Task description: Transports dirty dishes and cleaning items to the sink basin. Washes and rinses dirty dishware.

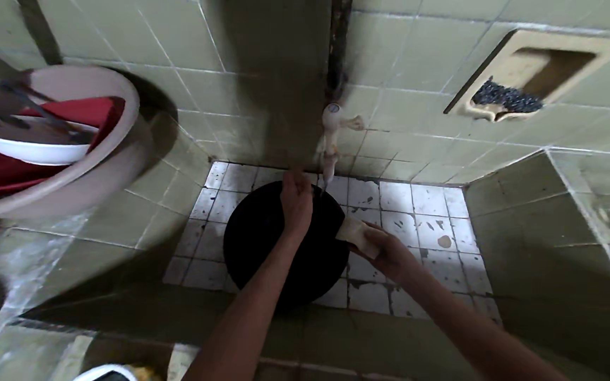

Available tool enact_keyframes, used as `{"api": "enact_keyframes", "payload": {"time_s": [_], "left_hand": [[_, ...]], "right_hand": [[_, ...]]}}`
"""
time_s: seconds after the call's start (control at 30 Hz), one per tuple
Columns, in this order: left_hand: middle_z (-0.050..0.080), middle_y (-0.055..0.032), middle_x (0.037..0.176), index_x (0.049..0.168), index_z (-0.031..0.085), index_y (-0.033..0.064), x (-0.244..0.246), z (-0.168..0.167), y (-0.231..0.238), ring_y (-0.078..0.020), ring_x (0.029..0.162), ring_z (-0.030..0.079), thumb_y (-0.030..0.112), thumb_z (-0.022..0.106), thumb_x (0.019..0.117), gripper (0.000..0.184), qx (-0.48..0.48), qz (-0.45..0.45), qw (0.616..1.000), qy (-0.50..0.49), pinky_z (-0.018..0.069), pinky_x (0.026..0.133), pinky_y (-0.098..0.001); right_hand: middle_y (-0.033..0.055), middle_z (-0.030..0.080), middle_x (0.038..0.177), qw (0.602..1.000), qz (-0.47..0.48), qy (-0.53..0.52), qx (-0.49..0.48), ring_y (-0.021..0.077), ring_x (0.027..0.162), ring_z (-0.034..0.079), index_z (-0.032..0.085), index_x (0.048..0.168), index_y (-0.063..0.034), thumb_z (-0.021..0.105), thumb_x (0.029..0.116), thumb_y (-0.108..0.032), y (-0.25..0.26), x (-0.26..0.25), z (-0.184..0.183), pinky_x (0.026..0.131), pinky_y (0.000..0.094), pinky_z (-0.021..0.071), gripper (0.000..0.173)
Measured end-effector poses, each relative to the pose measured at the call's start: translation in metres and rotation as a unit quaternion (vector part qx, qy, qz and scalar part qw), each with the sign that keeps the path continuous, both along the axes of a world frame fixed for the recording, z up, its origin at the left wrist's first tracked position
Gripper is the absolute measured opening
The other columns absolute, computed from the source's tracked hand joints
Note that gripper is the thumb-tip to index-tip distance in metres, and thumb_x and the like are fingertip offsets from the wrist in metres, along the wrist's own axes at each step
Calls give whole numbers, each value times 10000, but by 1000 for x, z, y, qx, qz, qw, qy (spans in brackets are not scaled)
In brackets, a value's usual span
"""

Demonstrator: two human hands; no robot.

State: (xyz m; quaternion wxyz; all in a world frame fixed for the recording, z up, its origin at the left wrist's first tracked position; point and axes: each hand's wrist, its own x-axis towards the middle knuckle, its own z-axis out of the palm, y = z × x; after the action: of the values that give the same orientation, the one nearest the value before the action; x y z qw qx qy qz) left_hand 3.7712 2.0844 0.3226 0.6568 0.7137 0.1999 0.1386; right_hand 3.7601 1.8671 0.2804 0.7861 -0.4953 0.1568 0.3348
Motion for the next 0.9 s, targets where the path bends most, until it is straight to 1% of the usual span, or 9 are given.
{"api": "enact_keyframes", "payload": {"time_s": [0.13, 0.27, 0.33, 0.43, 0.5, 0.57, 0.73, 0.83, 0.9], "left_hand": [[638, -137, 1127, 1271, 558, -65, 36, -26, -16, -150, 862, 659, -25, 551, 1008, 266, -213, -123, 965, 89, 574, 814, -310], [549, 32, 730, 1117, 607, 12, 60, -27, -28, 18, 491, 443, 195, 447, 1098, 244, -325, -84, 941, 44, 393, 449, -115], [460, 53, 630, 1056, 596, 48, 46, -18, -31, 10, 412, 338, 321, 427, 1108, 325, -308, -63, 946, 79, 303, 379, -135], [451, 5, 639, 942, 627, 53, -4, 7, -22, -69, 464, 349, 329, 500, 1085, 336, -61, -47, 984, 163, 314, 430, -222], [604, -147, 772, 892, 685, 16, -43, 24, 1, -281, 684, 564, 230, 603, 1022, 264, 164, -45, 961, 217, 470, 607, -476], [667, -257, 1036, 1041, 674, -10, -77, 29, 29, -452, 988, 643, 159, 662, 966, 185, 294, -13, 916, 271, 507, 809, -661], [362, -405, 1498, 1543, 307, -73, -133, -21, 82, -578, 1355, 409, 294, 794, 902, 885, 210, 111, 896, 375, 382, 1070, -696], [559, -301, 1357, 1468, 427, -41, -134, -31, 79, -443, 1238, 562, 336, 715, 969, 688, 52, 121, 910, 394, 473, 999, -621], [590, -297, 1301, 1427, 475, -38, -131, -24, 67, -443, 1184, 593, 333, 656, 1011, 586, 79, 117, 933, 332, 480, 978, -629]], "right_hand": [[193, 645, 1165, 998, -53, 16, 38, 290, 992, 686, 513, 1358, -22, 445, 1026, -17, -14, 3, 1, 862, 439, 601, 339], [200, 646, 1147, 998, -49, 20, 26, 294, 979, 688, 535, 1336, -27, 447, 1029, -23, -12, 3, 1, 859, 433, 602, 319], [198, 646, 1152, 998, -46, 30, 19, 291, 978, 685, 520, 1358, -35, 465, 1031, -30, -5, 4, -2, 859, 434, 597, 332], [154, 660, 1127, 999, -26, 15, 27, 243, 945, 686, 504, 1378, -53, 477, 1030, -53, 18, 16, -5, 831, 409, 597, 349], [133, 654, 1165, 999, 7, -16, 27, 216, 974, 678, 497, 1387, -61, 464, 1030, -61, 38, 25, -6, 849, 396, 591, 358], [143, 634, 1205, 998, 33, -43, 24, 228, 1018, 663, 483, 1408, -48, 476, 1020, -52, 62, 38, -7, 878, 416, 582, 388], [164, 605, 1248, 996, 64, -51, 40, 264, 1024, 664, 419, 1473, -74, 479, 1028, -76, 103, 60, 4, 844, 444, 591, 449], [145, 647, 1188, 988, 131, -82, -3, 263, 983, 677, 530, 1389, -63, 526, 1005, -109, 102, 50, 0, 812, 459, 598, 387], [142, 667, 1128, 969, 188, -142, -73, 228, 936, 674, 584, 1330, -20, 533, 1014, -112, 96, 33, -10, 807, 429, 593, 334]]}}
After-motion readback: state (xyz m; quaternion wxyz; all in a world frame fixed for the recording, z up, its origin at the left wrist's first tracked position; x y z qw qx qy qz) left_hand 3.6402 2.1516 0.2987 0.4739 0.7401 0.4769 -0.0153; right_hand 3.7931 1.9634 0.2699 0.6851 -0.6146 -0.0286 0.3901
